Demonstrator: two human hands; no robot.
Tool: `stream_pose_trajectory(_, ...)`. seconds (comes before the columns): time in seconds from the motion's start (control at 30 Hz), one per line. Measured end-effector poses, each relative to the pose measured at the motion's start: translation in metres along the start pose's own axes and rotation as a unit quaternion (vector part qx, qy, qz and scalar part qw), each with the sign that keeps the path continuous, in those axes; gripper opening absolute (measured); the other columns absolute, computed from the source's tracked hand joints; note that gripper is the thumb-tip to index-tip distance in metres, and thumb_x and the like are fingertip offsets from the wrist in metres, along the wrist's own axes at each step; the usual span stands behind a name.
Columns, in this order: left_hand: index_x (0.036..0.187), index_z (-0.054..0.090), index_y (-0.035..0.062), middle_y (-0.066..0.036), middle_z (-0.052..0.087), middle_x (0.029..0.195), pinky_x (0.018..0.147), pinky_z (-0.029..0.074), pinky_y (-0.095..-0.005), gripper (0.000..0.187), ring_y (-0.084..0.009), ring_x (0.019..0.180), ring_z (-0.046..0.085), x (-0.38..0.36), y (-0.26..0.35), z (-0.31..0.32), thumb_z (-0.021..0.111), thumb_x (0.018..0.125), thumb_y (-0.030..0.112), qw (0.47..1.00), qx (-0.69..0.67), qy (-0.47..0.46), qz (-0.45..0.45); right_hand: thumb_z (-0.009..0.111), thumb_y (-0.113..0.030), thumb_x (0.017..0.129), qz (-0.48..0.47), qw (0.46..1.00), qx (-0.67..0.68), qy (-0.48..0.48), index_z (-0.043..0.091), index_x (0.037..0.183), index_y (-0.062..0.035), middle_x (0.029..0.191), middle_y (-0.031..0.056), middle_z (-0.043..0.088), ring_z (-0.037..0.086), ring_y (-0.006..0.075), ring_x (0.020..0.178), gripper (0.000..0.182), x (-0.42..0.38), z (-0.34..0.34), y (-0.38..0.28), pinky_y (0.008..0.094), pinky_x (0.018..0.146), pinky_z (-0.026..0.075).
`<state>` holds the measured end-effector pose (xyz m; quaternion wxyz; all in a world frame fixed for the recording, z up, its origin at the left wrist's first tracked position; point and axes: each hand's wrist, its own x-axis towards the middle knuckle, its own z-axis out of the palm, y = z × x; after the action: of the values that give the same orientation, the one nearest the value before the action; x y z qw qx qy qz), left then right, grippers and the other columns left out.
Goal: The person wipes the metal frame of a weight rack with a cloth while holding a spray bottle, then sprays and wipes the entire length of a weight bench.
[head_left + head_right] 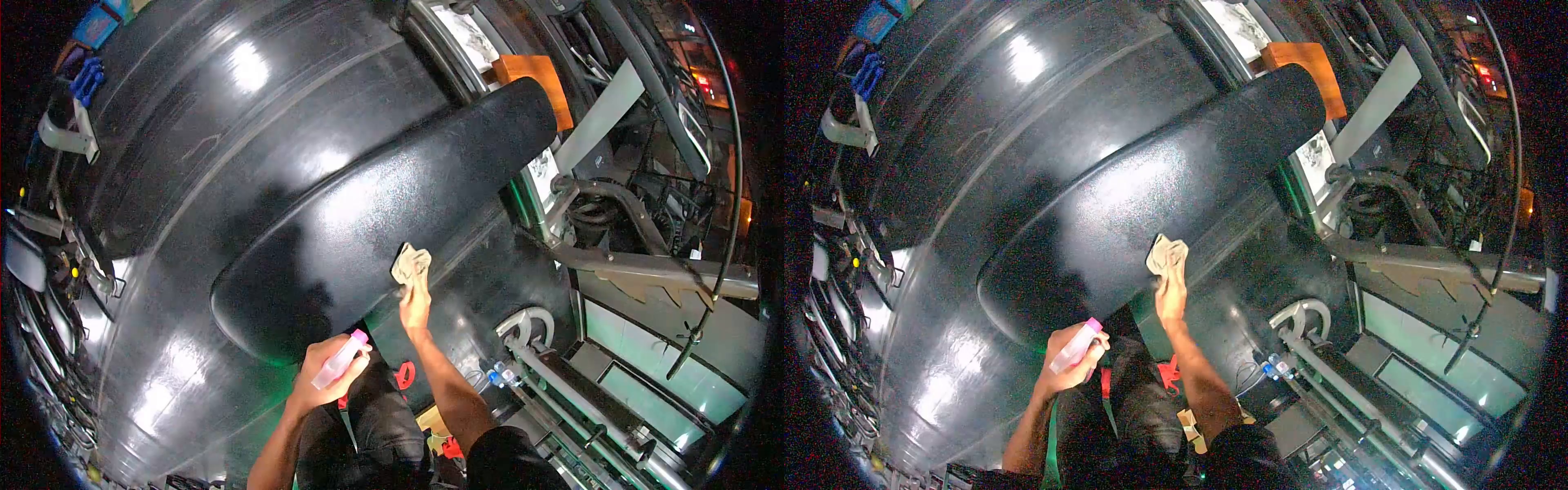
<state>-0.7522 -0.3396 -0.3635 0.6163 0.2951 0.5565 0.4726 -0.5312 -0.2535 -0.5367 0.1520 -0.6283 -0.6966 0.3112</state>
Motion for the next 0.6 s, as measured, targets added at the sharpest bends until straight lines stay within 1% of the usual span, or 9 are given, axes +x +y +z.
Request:
stream_pose_trajectory(0.07,0.091,0.063,0.0004,-0.010,0.062,0.076,0.061,0.047,-0.0291,0.013,-0.0183,0.065,0.061,0.003,0.002,0.002,0.065,0.079,0.004,1.000,0.009,-0.004,0.003,0.042,-0.002,0.088,0.041,0.997,-0.009,-0.058,0.044,0.132,-0.0023,0.133,0.0267,0.043,0.043,0.0370,0.124,0.044,0.004,-0.024,0.019,0.0368,0.103,0.036)
stream_pose_trajectory(0.1,0.091,0.062,0.0003,-0.010,0.062,0.076,0.060,0.046,-0.0291,0.013,-0.0177,0.065,0.061,0.005,0.003,0.002,0.065,0.079,0.004,1.000,0.017,-0.006,0.007,0.042,-0.005,0.089,-0.035,0.997,-0.062,-0.014,0.049,0.123,0.0012,0.121,0.0267,0.052,0.050,0.0394,0.114,0.035,0.012,-0.028,0.049,0.0401,0.096,0.042)
stream_pose_trajectory(0.17,0.091,0.062,0.0003,-0.009,0.061,0.075,0.060,0.046,-0.0287,0.013,-0.0173,0.065,0.060,0.007,0.004,0.001,0.066,0.079,0.004,1.000,0.017,-0.020,0.000,0.044,-0.010,0.090,0.023,0.997,-0.037,0.061,0.052,0.112,0.0050,0.103,0.0256,0.056,0.056,0.0400,0.096,0.028,0.055,-0.053,0.067,0.0437,0.087,0.043)
stream_pose_trajectory(0.23,0.091,0.062,0.0003,-0.009,0.061,0.075,0.060,0.046,-0.0283,0.013,-0.0169,0.065,0.060,0.008,0.003,0.001,0.066,0.079,0.004,0.999,0.019,-0.029,-0.006,0.039,-0.017,0.096,0.010,0.985,0.005,0.172,0.049,0.121,0.0059,0.119,0.0245,0.055,0.052,0.0353,0.113,0.035,0.117,-0.067,0.104,0.0391,0.097,0.039)
stream_pose_trajectory(0.3,0.091,0.063,0.0002,-0.008,0.061,0.075,0.060,0.046,-0.0273,0.012,-0.0157,0.064,0.060,0.007,0.000,0.002,0.065,0.080,0.004,1.000,0.016,-0.017,0.004,0.041,-0.025,0.098,0.030,0.957,0.107,0.269,0.042,0.134,-0.0009,0.130,0.0156,0.050,0.052,0.0264,0.113,0.044,0.183,-0.081,0.120,0.0351,0.098,0.039)
stream_pose_trajectory(0.37,0.091,0.063,0.0002,-0.008,0.061,0.076,0.060,0.046,-0.0270,0.012,-0.0155,0.064,0.059,0.008,-0.006,0.001,0.065,0.080,0.003,0.999,0.028,-0.011,0.034,0.044,-0.027,0.097,0.100,0.925,0.274,0.243,0.045,0.134,-0.0068,0.128,0.0127,0.051,0.050,0.0201,0.113,0.042,0.225,-0.079,0.111,0.0342,0.096,0.041)
stream_pose_trajectory(0.43,0.091,0.063,-0.0001,-0.008,0.061,0.076,0.061,0.047,-0.0278,0.012,-0.0167,0.066,0.060,0.006,-0.006,-0.001,0.064,0.080,0.003,0.999,0.044,-0.018,-0.014,0.047,-0.025,0.095,0.169,0.971,0.062,0.157,0.047,0.131,-0.0062,0.131,0.0157,0.048,0.049,0.0244,0.118,0.040,0.239,-0.060,0.097,0.0341,0.099,0.039)
stream_pose_trajectory(0.5,0.091,0.062,-0.0002,-0.009,0.061,0.076,0.062,0.047,-0.0284,0.012,-0.0176,0.066,0.061,0.006,-0.006,0.001,0.064,0.080,0.003,0.999,0.033,-0.020,-0.027,0.049,-0.021,0.092,0.039,0.938,-0.150,0.311,0.050,0.127,-0.0061,0.134,0.0201,0.045,0.045,0.0324,0.123,0.038,0.221,-0.021,0.084,0.0353,0.103,0.036)
stream_pose_trajectory(0.6,0.091,0.062,-0.0004,-0.009,0.061,0.076,0.062,0.047,-0.0294,0.012,-0.0190,0.066,0.061,0.005,-0.001,-0.001,0.064,0.080,0.003,0.999,0.032,-0.018,-0.026,0.049,-0.015,0.092,0.071,0.955,-0.024,0.287,0.048,0.127,0.0002,0.134,0.0252,0.042,0.040,0.0391,0.125,0.038,0.170,-0.013,0.049,0.0394,0.104,0.033)
